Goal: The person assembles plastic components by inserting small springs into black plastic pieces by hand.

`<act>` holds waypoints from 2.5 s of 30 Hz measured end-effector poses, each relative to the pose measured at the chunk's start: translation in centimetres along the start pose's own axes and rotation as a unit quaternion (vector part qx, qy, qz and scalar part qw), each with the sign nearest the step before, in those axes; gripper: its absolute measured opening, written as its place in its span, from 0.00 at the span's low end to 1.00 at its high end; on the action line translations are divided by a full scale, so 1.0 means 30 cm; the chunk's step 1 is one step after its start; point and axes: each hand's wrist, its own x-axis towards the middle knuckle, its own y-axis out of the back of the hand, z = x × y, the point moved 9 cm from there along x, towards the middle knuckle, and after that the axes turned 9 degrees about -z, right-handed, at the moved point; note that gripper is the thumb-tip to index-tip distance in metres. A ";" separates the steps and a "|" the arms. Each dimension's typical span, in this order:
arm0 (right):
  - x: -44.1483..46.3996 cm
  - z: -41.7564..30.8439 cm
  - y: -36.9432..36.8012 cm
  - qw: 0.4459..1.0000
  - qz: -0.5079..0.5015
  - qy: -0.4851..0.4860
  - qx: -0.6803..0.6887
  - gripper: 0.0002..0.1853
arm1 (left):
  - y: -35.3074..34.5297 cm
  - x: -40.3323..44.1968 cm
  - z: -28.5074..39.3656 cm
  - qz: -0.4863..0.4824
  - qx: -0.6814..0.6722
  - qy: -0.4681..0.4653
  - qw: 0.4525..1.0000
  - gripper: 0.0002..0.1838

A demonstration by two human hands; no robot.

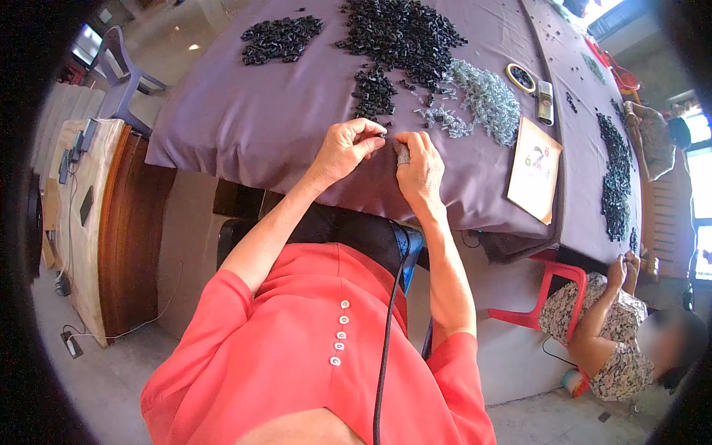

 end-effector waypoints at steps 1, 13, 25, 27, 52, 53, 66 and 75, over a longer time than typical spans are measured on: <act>0.000 0.002 -0.003 1.000 -0.001 0.004 0.011 0.12 | -0.001 0.000 -0.001 -0.001 -0.003 0.002 1.000 0.07; 0.005 -0.032 -0.023 0.995 -0.024 0.030 0.090 0.12 | -0.002 0.005 0.000 0.002 0.004 -0.030 1.000 0.06; 0.002 -0.026 -0.034 0.996 -0.039 0.023 0.083 0.13 | 0.000 0.001 0.007 0.000 0.016 -0.014 1.000 0.05; 0.003 -0.025 -0.036 0.995 -0.044 0.025 0.081 0.13 | 0.001 0.001 0.013 0.002 0.019 -0.027 0.999 0.05; 0.002 -0.030 -0.042 0.997 -0.040 0.042 0.054 0.11 | 0.000 -0.003 0.026 0.009 0.048 -0.043 0.998 0.06; 0.002 -0.031 -0.042 0.997 -0.040 0.043 0.054 0.11 | -0.001 -0.003 0.026 0.010 0.048 -0.043 0.998 0.06; 0.003 -0.044 -0.036 0.997 -0.028 0.053 0.052 0.11 | 0.000 -0.006 0.044 0.010 0.077 -0.047 0.996 0.06; 0.002 -0.053 -0.029 0.997 -0.018 0.061 0.050 0.09 | -0.001 -0.005 0.037 0.006 0.084 -0.037 0.996 0.06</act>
